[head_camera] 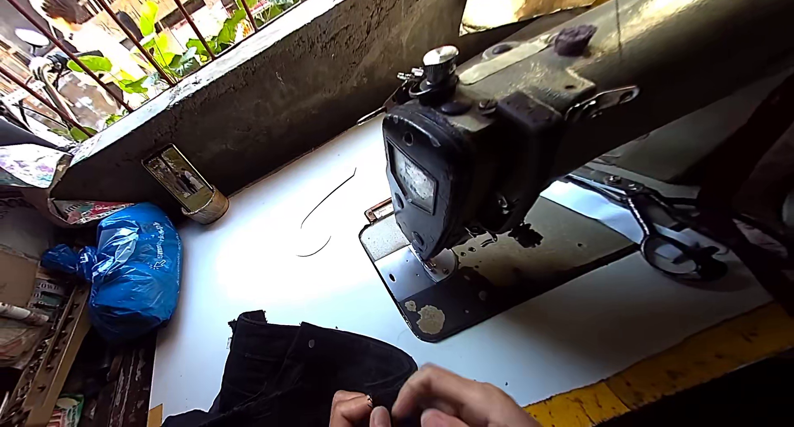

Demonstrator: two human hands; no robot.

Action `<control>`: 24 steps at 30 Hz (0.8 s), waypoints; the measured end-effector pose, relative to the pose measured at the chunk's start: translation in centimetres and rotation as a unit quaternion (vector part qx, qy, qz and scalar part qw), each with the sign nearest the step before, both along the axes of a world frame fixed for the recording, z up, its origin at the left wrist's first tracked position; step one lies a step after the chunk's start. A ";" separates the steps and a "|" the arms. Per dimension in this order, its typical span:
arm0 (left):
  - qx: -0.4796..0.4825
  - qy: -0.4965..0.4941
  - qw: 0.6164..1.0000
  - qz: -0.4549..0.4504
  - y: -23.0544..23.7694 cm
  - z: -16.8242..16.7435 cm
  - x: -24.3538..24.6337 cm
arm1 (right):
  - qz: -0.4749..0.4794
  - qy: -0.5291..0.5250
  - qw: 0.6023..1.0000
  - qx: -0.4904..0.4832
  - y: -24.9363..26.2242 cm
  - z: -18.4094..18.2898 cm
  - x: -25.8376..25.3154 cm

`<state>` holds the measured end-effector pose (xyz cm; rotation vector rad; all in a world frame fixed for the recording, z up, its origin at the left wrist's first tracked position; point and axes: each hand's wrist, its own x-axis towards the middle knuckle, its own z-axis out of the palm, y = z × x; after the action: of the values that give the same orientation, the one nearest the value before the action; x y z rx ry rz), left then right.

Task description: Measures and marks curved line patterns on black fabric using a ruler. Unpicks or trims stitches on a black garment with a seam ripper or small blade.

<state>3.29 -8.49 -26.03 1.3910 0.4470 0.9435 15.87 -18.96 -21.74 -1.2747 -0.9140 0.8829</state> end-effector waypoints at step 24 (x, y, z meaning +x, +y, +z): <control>0.121 0.118 0.985 -0.018 -0.5 2.8 1.5 | -0.254 -0.523 0.806 0.114 1.2 -3.6 1.2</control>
<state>4.76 -9.03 -23.21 1.7370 0.4961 0.8261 17.09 -17.72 -25.39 -1.6743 -1.3524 -0.4535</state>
